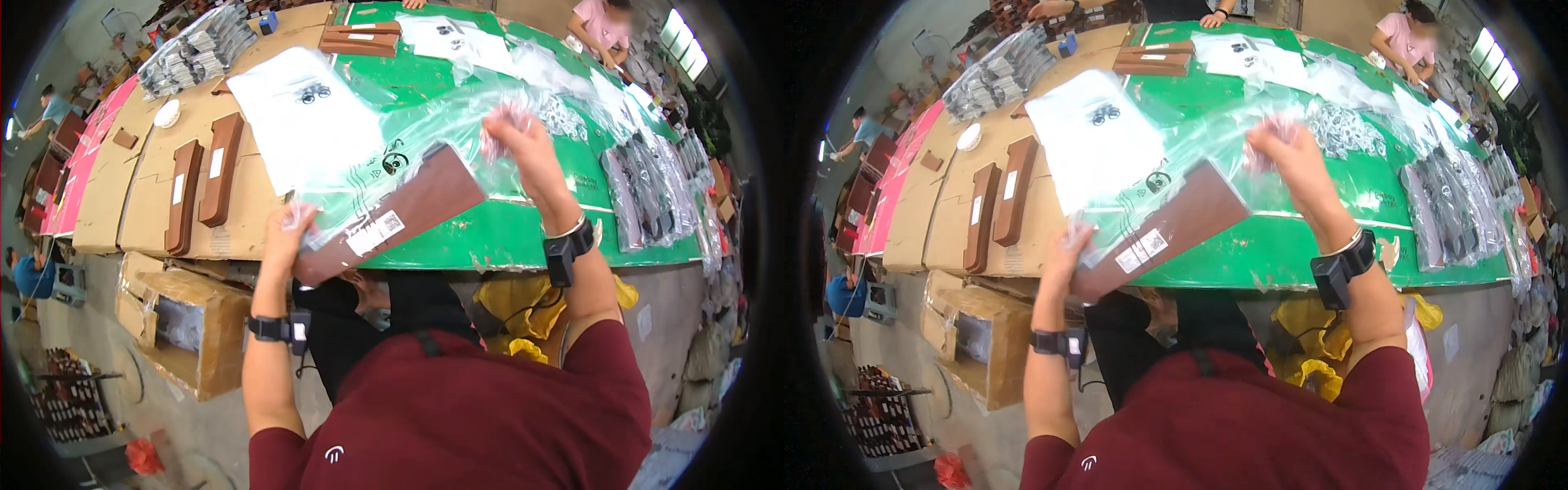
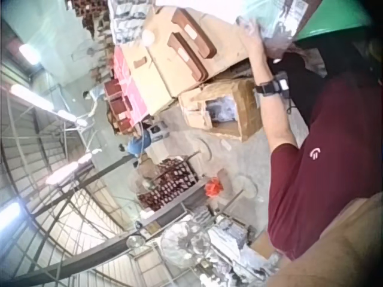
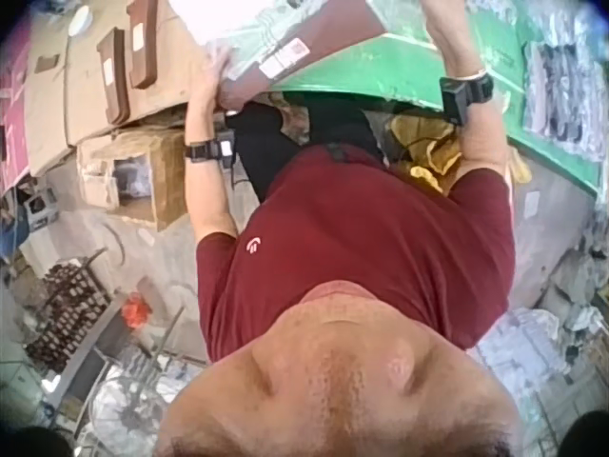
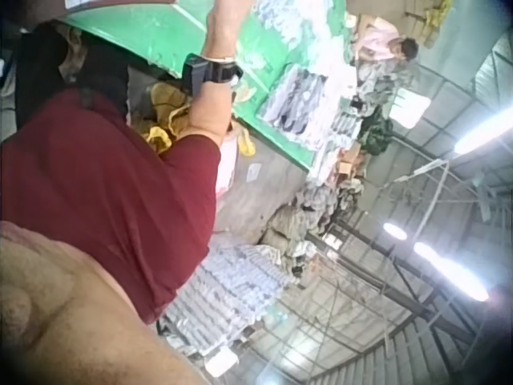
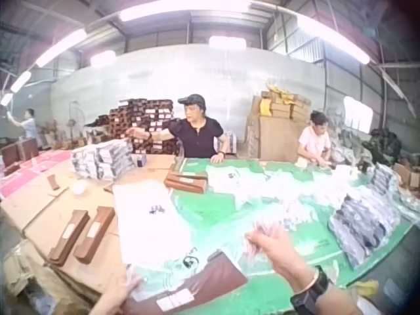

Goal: Packaging wooden furniture parts into plastic bags and sealing them with tape for shipment.

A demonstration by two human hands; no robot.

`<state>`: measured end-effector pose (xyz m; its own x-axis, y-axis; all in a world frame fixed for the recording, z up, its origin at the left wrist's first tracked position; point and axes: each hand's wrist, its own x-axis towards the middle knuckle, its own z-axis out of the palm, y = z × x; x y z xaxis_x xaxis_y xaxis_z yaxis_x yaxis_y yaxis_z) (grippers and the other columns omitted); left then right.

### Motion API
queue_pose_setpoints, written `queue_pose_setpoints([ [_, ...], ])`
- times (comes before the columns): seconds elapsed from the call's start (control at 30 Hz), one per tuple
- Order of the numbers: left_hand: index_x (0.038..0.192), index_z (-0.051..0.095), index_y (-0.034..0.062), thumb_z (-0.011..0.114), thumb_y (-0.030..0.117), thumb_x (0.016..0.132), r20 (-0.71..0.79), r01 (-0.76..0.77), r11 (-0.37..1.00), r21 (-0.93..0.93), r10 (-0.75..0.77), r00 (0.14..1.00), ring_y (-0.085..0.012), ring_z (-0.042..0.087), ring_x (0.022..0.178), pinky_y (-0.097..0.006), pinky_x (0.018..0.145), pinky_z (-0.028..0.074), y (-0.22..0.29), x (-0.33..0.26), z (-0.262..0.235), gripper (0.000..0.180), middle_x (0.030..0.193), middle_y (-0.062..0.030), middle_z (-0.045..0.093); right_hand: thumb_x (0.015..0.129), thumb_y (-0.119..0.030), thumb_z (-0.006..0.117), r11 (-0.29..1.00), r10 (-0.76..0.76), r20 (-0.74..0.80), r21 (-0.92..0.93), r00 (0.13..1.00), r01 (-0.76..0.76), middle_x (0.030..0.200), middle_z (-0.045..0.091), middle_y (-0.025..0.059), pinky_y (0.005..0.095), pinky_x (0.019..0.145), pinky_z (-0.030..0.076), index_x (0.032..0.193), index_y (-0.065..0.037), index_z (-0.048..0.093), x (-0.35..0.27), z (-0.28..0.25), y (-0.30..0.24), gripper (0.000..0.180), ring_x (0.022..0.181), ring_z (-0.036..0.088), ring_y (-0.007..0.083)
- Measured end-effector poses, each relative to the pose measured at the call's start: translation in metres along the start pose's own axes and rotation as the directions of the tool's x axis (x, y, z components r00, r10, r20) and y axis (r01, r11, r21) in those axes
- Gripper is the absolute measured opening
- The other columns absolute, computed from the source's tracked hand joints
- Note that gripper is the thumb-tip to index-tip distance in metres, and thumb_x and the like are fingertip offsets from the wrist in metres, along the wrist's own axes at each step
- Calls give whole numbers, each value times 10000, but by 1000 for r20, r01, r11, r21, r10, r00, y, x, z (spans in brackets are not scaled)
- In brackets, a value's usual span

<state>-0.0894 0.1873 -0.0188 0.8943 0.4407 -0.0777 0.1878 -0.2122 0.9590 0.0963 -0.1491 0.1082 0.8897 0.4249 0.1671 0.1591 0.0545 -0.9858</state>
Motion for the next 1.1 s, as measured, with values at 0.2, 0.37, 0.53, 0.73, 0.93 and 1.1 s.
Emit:
queue_pose_setpoints([
  [0.2,985,739,99,647,276,883,50,-80,720,690,63,997,-344,692,814,-383,715,511,-15,65,-5,224,852,-187,715,927,-146,676,962,265,-165,108,950,-250,819,683,40,277,604,537,965,-32,645,-36,-10,153,124,685,670,134],
  [0.37,976,727,38,683,334,882,5,-130,729,673,171,985,-359,694,835,-409,736,521,-30,84,7,314,873,-200,721,906,-95,670,955,278,-222,-41,935,-294,796,689,62,271,538,523,1050,-2,624,-39,-27,168,178,618,663,139],
  [0.53,1120,678,-9,700,424,909,59,328,942,71,-332,941,-159,655,726,-345,654,502,15,80,-1,482,836,-105,694,838,-169,759,903,304,-109,-283,946,-322,883,709,114,320,679,546,1360,-28,499,-41,-52,146,600,742,687,172],
  [0.73,1228,642,12,665,238,961,-329,-155,971,182,209,921,-165,671,829,-346,765,515,-15,87,-33,350,986,-113,696,786,-248,812,775,-240,-490,-617,838,-139,1172,687,150,388,851,539,1389,-76,520,14,-138,122,693,1009,680,270],
  [0.93,1239,653,72,699,152,890,178,-607,549,575,640,748,-326,593,1150,-419,983,453,62,44,90,361,1229,-128,648,773,-294,813,422,-71,-445,-824,893,-377,1162,661,144,455,850,537,1220,-128,641,103,-182,183,506,1015,666,376],
  [1.1,1244,663,111,699,200,896,366,-633,620,463,517,774,-333,600,1106,-412,946,473,42,31,132,361,1193,-115,661,728,-346,830,258,-185,-417,-894,890,-366,1048,673,120,464,795,535,1067,-151,685,123,-185,198,417,949,678,365],
])
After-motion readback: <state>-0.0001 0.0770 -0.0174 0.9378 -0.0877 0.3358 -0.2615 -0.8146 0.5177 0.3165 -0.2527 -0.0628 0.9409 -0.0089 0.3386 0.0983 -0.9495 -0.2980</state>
